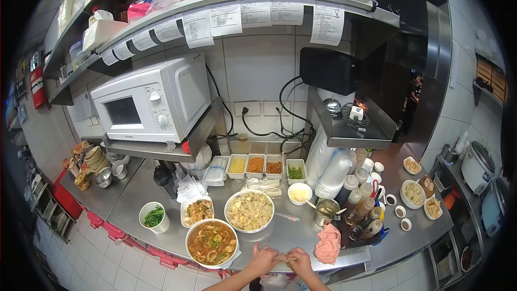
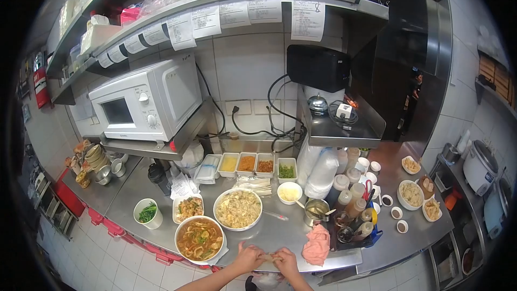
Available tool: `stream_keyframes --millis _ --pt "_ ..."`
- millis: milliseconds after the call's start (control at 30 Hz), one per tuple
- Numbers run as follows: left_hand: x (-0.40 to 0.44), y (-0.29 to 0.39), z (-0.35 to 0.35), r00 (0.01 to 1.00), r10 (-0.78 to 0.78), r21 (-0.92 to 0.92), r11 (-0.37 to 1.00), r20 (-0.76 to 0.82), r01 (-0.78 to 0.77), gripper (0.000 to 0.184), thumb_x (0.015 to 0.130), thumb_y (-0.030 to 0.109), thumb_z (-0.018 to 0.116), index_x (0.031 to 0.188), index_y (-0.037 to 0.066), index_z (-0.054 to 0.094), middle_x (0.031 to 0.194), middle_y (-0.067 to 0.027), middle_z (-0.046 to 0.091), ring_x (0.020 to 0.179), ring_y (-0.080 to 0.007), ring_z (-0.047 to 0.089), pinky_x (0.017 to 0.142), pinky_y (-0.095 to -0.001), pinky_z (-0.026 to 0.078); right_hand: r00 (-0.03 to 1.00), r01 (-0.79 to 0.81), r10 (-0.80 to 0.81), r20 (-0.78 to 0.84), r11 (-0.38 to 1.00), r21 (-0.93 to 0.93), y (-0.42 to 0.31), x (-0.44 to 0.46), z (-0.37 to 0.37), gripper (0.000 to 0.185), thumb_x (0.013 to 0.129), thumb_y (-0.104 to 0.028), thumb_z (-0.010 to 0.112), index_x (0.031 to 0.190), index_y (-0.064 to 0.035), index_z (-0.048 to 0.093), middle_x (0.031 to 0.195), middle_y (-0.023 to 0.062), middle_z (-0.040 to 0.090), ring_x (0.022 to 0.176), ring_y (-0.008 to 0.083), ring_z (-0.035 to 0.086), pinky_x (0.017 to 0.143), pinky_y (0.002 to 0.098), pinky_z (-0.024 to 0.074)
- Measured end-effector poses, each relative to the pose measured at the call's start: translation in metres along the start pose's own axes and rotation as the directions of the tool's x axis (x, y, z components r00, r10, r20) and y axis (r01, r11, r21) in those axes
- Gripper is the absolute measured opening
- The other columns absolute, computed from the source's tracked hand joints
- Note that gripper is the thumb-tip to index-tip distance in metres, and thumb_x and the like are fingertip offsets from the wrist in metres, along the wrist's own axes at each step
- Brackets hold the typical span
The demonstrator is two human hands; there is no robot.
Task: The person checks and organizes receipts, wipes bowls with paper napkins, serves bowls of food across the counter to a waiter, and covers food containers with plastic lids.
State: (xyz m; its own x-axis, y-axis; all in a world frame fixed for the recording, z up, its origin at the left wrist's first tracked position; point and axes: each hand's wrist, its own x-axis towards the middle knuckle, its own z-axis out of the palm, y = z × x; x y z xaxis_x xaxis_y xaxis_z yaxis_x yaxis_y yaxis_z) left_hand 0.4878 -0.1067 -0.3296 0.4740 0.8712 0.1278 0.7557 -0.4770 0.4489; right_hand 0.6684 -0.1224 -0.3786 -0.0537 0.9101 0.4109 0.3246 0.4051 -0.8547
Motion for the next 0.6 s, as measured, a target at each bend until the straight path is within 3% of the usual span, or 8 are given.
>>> stream_keyframes --millis 100,200,233,367,433,500,567,600 --pt "0.002 0.006 -0.018 0.999 0.033 -0.038 0.999 0.000 -0.033 0.011 0.076 0.027 0.065 0.082 0.017 0.068 0.085 0.0010 0.065 0.094 -0.0180 0.058 0.097 -0.0572 0.020 0.998 -0.057 0.058 -0.032 0.998 0.031 -0.004 0.008 -0.001 0.019 0.065 0.003 0.059 0.081 -0.0025 0.068 0.076 0.0118 0.059 0.068 0.0266 0.059 0.062 0.0328 0.0467" --pt "0.014 0.016 -0.063 0.997 0.069 -0.183 0.981 -0.025 -0.072 0.010 0.078 0.026 0.067 0.080 0.016 0.067 0.084 0.0014 0.066 0.090 -0.0164 0.059 0.098 -0.0517 0.024 0.979 0.079 -0.128 -0.159 0.956 -0.284 0.006 0.020 -0.005 0.023 0.066 0.004 0.057 0.085 -0.0030 0.068 0.077 0.0117 0.059 0.072 0.0268 0.058 0.064 0.0331 0.0466" --pt "0.024 0.020 -0.085 0.995 0.086 -0.255 0.962 -0.050 -0.096 0.010 0.079 0.026 0.068 0.078 0.016 0.067 0.083 0.0015 0.066 0.089 -0.0159 0.060 0.098 -0.0490 0.025 0.982 0.006 -0.062 -0.179 0.954 -0.299 0.006 0.023 -0.008 0.022 0.069 0.002 0.057 0.087 -0.0045 0.068 0.079 0.0124 0.059 0.077 0.0300 0.056 0.069 0.0388 0.0438" --pt "0.095 0.042 -0.178 0.982 0.028 -0.765 0.623 -0.187 -0.163 0.026 0.085 0.028 0.063 0.068 0.010 0.060 0.072 -0.0018 0.063 0.073 -0.0108 0.058 0.078 -0.0282 0.043 0.981 -0.030 -0.040 -0.188 0.932 -0.360 0.020 0.031 -0.016 0.024 0.070 -0.001 0.056 0.090 -0.0063 0.067 0.081 0.0109 0.059 0.081 0.0294 0.056 0.072 0.0388 0.0423" --pt "0.129 0.075 -0.240 0.968 0.000 -0.752 0.630 -0.249 -0.193 0.034 0.090 0.033 0.056 0.067 0.008 0.057 0.073 -0.0028 0.062 0.074 -0.0096 0.057 0.073 -0.0276 0.044 0.981 -0.008 -0.070 -0.182 0.916 -0.400 0.020 0.033 -0.018 0.025 0.070 -0.002 0.055 0.091 -0.0070 0.067 0.083 0.0103 0.059 0.082 0.0292 0.055 0.073 0.0390 0.0415" --pt "0.170 0.094 -0.279 0.912 0.020 -0.707 0.625 -0.409 -0.331 0.035 0.091 0.036 0.050 0.074 0.007 0.060 0.083 -0.0031 0.063 0.083 -0.0107 0.056 0.077 -0.0267 0.041 0.977 -0.002 -0.086 -0.194 0.910 -0.414 0.018 0.038 -0.018 0.024 0.070 -0.003 0.056 0.091 -0.0072 0.067 0.082 0.0100 0.058 0.082 0.0293 0.055 0.073 0.0393 0.0410" --pt "0.223 0.100 -0.313 0.809 0.195 -0.679 0.455 -0.555 -0.576 0.030 0.091 0.030 0.050 0.103 0.005 0.061 0.098 -0.0050 0.064 0.095 -0.0136 0.056 0.079 -0.0253 0.040 0.977 0.001 -0.091 -0.195 0.907 -0.420 0.014 0.034 -0.016 0.021 0.070 -0.006 0.056 0.088 -0.0071 0.066 0.081 0.0102 0.058 0.082 0.0300 0.055 0.072 0.0400 0.0407" --pt "0.246 0.104 -0.332 0.793 0.211 -0.657 0.461 -0.572 -0.597 0.038 0.091 0.027 0.050 0.122 0.005 0.051 0.103 -0.0060 0.062 0.097 -0.0159 0.056 0.078 -0.0263 0.041 0.976 -0.002 -0.090 -0.197 0.906 -0.424 0.012 0.037 -0.017 0.018 0.071 -0.008 0.056 0.086 -0.0070 0.066 0.081 0.0105 0.057 0.081 0.0306 0.055 0.071 0.0406 0.0407"
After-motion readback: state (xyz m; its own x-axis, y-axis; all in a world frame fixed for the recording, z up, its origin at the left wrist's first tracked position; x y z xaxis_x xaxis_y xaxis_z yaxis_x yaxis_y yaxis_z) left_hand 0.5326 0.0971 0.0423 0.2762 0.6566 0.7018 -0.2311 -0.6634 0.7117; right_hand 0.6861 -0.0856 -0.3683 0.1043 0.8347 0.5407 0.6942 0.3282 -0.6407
